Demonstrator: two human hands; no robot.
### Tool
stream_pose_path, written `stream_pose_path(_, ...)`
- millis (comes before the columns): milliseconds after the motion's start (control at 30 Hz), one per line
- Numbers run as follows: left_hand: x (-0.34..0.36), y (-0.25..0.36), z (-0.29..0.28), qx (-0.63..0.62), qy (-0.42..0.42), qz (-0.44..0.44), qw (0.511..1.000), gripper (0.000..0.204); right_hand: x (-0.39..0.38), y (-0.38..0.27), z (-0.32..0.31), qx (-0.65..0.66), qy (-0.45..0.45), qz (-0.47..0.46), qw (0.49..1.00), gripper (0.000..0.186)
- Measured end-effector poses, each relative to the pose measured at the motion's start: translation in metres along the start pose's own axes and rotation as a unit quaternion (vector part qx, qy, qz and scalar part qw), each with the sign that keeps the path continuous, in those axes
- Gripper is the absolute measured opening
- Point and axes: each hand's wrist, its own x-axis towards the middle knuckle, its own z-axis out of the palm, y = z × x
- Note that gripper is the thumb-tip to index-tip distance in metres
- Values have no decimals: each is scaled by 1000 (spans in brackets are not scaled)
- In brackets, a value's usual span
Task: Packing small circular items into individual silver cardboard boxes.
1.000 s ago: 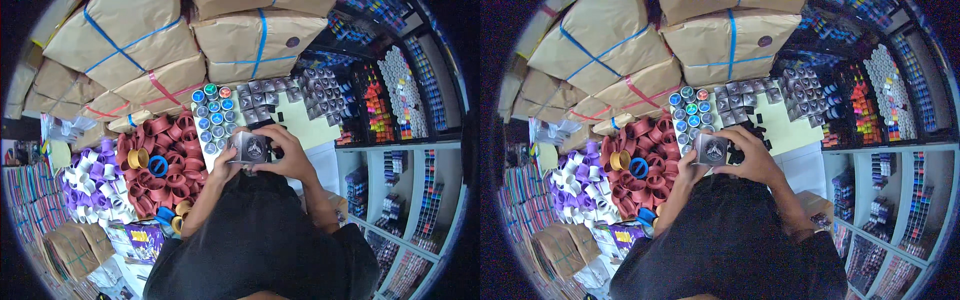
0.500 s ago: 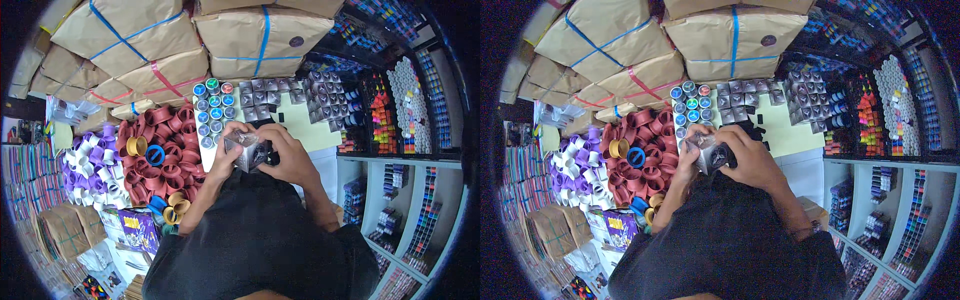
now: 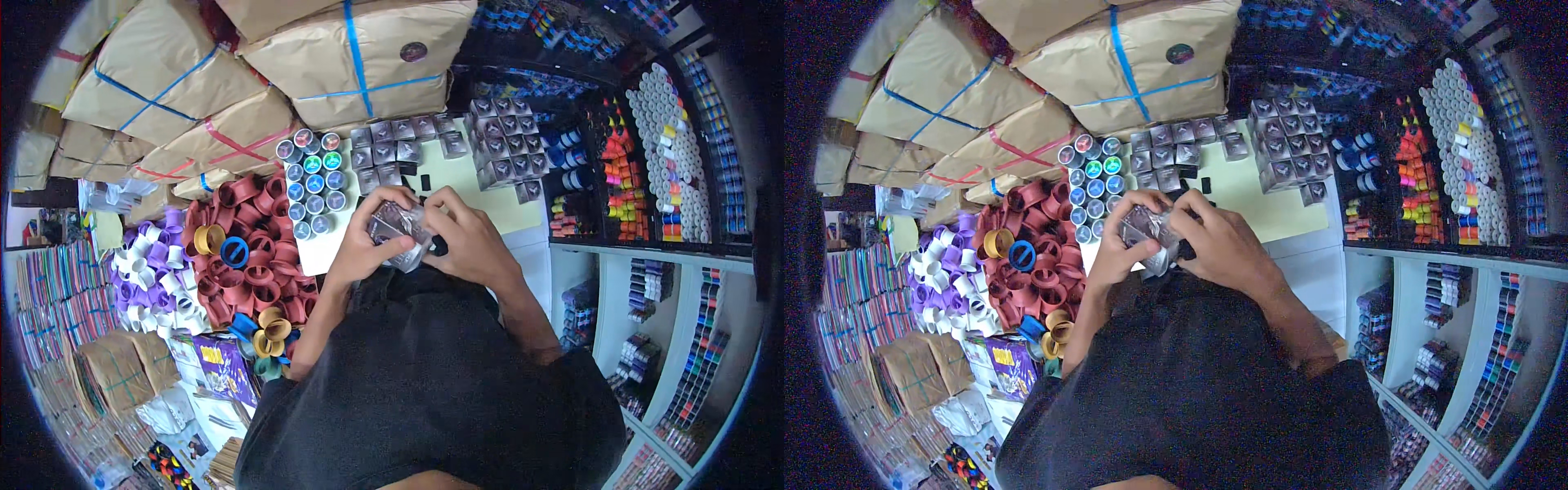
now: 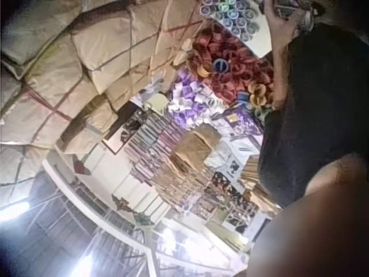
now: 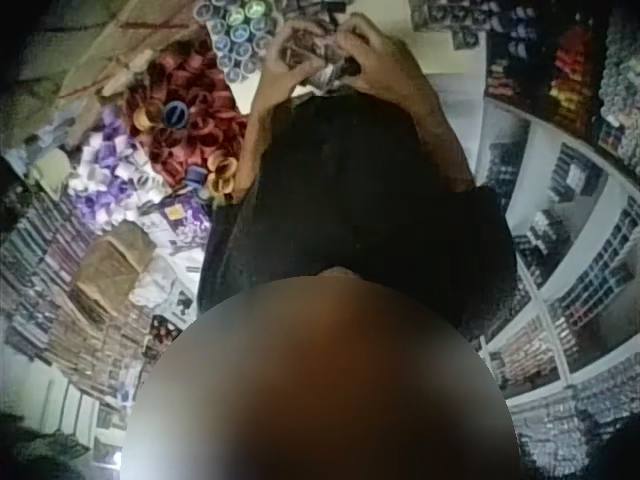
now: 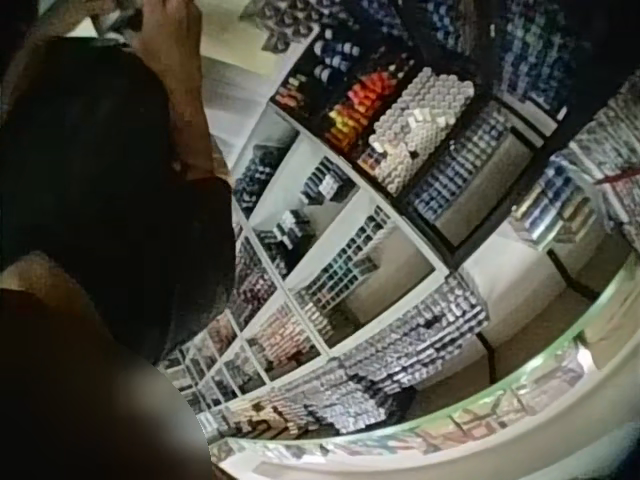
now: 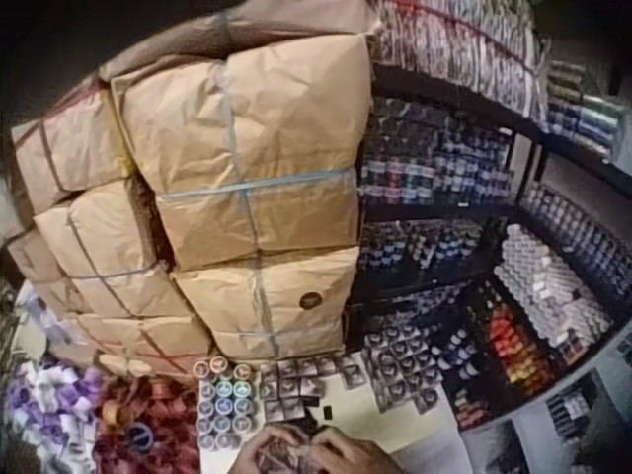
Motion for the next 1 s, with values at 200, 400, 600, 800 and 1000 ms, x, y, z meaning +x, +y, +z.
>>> stream_pose_path(200, 13, -17, 26, -6, 35, 0, 999, 44, -20, 29, -25, 38, 39, -35, 998, 38)
stream_pose_path(400, 14, -39, 57, -96, 135, -21, 986, 45, -37, 63, -36, 109, 69, -51, 990, 22)
stream_pose_path(600, 14, -33, 66, 1, 99, 9, 995, 44, -33, 69, -41, 130, 103, -98, 981, 19)
stream_pose_path(800, 11, -33, 72, 24, 86, -11, 996, 45, -34, 77, -48, 155, 61, -99, 981, 15)
stream_pose_path(1000, 13, -36, 74, 29, 62, 8, 998, 45, -43, 78, -52, 219, 38, -52, 974, 13)
